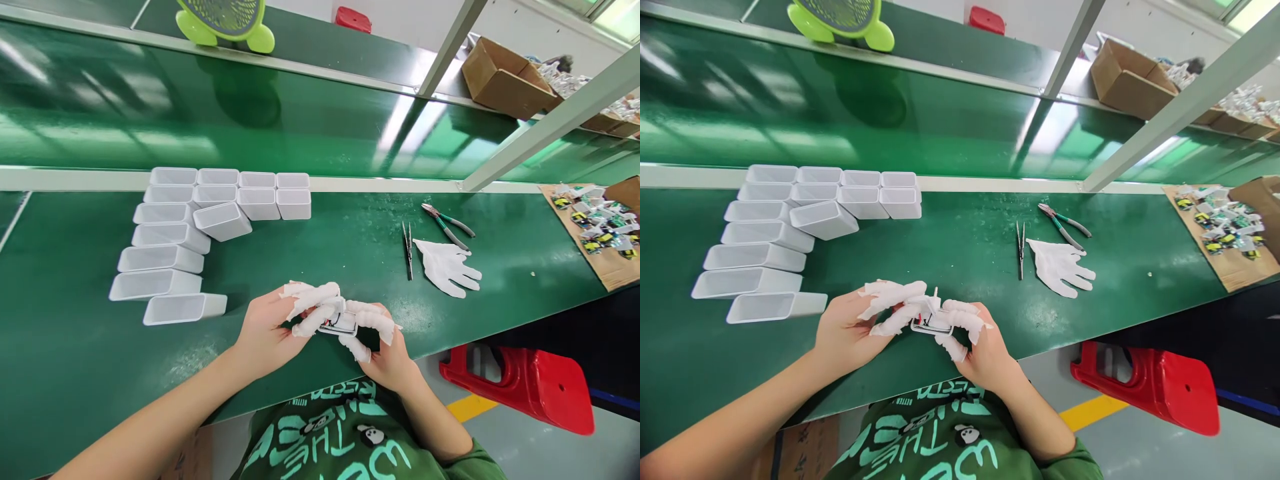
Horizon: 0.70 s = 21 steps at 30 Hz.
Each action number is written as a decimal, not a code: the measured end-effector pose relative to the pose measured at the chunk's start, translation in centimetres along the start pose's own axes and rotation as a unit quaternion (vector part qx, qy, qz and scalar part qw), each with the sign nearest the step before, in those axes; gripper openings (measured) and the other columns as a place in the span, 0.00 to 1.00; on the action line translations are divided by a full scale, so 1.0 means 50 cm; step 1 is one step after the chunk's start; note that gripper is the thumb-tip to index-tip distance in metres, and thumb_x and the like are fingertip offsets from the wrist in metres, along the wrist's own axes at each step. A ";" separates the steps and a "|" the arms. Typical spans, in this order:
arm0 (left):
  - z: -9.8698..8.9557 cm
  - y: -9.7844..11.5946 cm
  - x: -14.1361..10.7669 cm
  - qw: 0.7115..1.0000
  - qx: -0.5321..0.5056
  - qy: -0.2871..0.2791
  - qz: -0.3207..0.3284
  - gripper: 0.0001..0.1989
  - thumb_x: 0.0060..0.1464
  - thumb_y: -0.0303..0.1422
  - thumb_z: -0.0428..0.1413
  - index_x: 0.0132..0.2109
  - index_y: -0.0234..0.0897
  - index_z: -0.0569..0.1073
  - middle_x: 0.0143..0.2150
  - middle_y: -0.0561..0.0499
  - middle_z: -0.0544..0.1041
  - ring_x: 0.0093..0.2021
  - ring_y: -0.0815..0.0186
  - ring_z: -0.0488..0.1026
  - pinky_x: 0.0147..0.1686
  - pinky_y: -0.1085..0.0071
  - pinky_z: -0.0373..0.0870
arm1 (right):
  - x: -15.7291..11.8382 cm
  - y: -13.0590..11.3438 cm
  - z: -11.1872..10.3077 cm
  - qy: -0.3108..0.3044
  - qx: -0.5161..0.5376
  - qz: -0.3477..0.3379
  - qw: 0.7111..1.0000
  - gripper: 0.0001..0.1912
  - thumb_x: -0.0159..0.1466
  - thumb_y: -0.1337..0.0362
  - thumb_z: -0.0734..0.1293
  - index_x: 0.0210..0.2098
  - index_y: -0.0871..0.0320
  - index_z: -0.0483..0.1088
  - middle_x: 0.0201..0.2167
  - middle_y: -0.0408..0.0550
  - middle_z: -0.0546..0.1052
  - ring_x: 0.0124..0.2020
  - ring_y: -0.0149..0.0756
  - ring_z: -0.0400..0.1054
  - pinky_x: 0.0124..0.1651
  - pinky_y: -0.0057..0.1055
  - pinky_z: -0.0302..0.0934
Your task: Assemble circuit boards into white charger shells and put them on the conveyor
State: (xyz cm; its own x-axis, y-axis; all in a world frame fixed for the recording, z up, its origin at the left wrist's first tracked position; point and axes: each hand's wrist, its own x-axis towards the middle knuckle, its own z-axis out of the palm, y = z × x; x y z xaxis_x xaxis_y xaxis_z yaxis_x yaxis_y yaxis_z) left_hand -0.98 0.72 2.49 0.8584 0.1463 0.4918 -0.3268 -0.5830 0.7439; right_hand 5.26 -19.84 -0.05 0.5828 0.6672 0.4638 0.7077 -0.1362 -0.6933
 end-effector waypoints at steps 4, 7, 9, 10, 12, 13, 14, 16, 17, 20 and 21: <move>0.003 0.003 0.005 1.000 -0.012 0.001 0.000 0.09 0.61 0.28 0.56 0.44 0.43 0.79 0.34 0.54 0.82 0.31 0.69 0.77 0.31 0.75 0.74 | 0.003 -0.003 0.001 0.003 0.003 -0.007 1.000 0.22 0.64 0.72 0.67 0.55 0.50 0.62 0.48 0.53 0.77 0.45 0.41 0.74 0.44 0.40 0.74; 0.006 -0.003 0.004 1.000 -0.010 -0.002 -0.016 0.07 0.61 0.29 0.56 0.42 0.40 0.79 0.29 0.55 0.78 0.30 0.70 0.75 0.30 0.76 0.73 | 0.005 -0.007 0.000 -0.010 0.012 0.000 1.000 0.23 0.64 0.73 0.67 0.56 0.50 0.63 0.50 0.54 0.77 0.48 0.42 0.73 0.48 0.41 0.73; 0.009 -0.010 0.000 0.999 -0.016 -0.009 -0.028 0.07 0.61 0.30 0.56 0.44 0.39 0.78 0.27 0.55 0.74 0.31 0.69 0.74 0.29 0.76 0.72 | 0.004 -0.007 -0.001 -0.031 0.011 -0.003 0.999 0.22 0.65 0.73 0.66 0.57 0.51 0.65 0.52 0.55 0.75 0.51 0.43 0.72 0.50 0.41 0.73; 0.010 -0.013 -0.001 0.999 -0.021 -0.015 -0.035 0.08 0.61 0.31 0.56 0.46 0.39 0.78 0.28 0.54 0.74 0.31 0.68 0.74 0.30 0.75 0.72 | 0.003 -0.007 -0.002 -0.042 0.004 -0.009 0.999 0.22 0.66 0.72 0.65 0.58 0.51 0.65 0.53 0.55 0.74 0.52 0.43 0.72 0.51 0.41 0.73; 0.010 -0.018 -0.003 0.998 -0.035 -0.023 -0.054 0.11 0.61 0.31 0.56 0.49 0.38 0.76 0.30 0.52 0.74 0.34 0.66 0.74 0.32 0.72 0.73 | -0.002 -0.002 -0.003 -0.057 -0.022 -0.024 0.998 0.22 0.67 0.71 0.65 0.59 0.53 0.66 0.55 0.57 0.73 0.53 0.44 0.71 0.51 0.41 0.73; 0.010 -0.020 -0.002 0.997 -0.046 -0.022 -0.062 0.10 0.61 0.31 0.56 0.49 0.38 0.76 0.31 0.52 0.75 0.36 0.65 0.75 0.33 0.71 0.73 | -0.006 0.001 -0.002 -0.058 -0.036 -0.032 0.997 0.23 0.67 0.71 0.65 0.61 0.54 0.65 0.55 0.59 0.73 0.53 0.45 0.71 0.51 0.41 0.73; 0.008 -0.021 -0.001 0.996 -0.058 -0.017 -0.072 0.10 0.61 0.31 0.55 0.48 0.39 0.76 0.33 0.51 0.75 0.37 0.65 0.74 0.34 0.70 0.73 | -0.009 0.005 0.000 -0.057 -0.049 -0.039 0.996 0.24 0.67 0.71 0.65 0.62 0.54 0.65 0.56 0.60 0.73 0.54 0.45 0.71 0.51 0.41 0.73; 0.004 -0.021 0.002 0.991 -0.089 0.001 -0.099 0.09 0.63 0.31 0.54 0.46 0.39 0.77 0.34 0.50 0.76 0.37 0.65 0.74 0.36 0.69 0.73 | -0.013 0.013 0.008 -0.049 -0.064 -0.047 0.996 0.24 0.67 0.71 0.65 0.62 0.54 0.64 0.57 0.60 0.72 0.54 0.45 0.71 0.51 0.41 0.74; 0.001 -0.020 0.004 0.987 -0.107 0.014 -0.115 0.09 0.63 0.32 0.53 0.46 0.38 0.77 0.33 0.50 0.75 0.37 0.65 0.74 0.37 0.69 0.72 | -0.014 0.016 0.013 -0.044 -0.069 -0.051 0.995 0.24 0.67 0.71 0.65 0.62 0.53 0.65 0.56 0.60 0.72 0.54 0.45 0.72 0.50 0.41 0.74; -0.007 -0.019 0.008 0.973 -0.152 0.059 -0.162 0.12 0.65 0.36 0.53 0.48 0.38 0.78 0.28 0.51 0.73 0.36 0.64 0.73 0.35 0.69 0.70 | -0.012 0.016 0.017 -0.021 -0.077 -0.063 0.995 0.21 0.67 0.70 0.65 0.59 0.55 0.68 0.53 0.61 0.74 0.51 0.44 0.74 0.47 0.38 0.75; -0.008 -0.019 0.008 0.969 -0.164 0.072 -0.170 0.13 0.65 0.37 0.53 0.49 0.39 0.79 0.28 0.51 0.72 0.36 0.64 0.72 0.35 0.68 0.69 | -0.012 0.011 0.011 -0.007 -0.077 -0.065 0.995 0.20 0.67 0.71 0.66 0.59 0.55 0.69 0.52 0.60 0.75 0.49 0.43 0.75 0.46 0.37 0.75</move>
State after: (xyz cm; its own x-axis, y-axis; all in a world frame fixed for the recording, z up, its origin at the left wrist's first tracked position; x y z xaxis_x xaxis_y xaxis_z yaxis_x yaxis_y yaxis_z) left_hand -0.50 1.67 2.16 0.8820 0.4099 0.2327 -0.1624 -0.1991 0.9664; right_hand 5.06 -19.92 -1.02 0.4774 0.6965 0.5357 0.8300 -0.1573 -0.5351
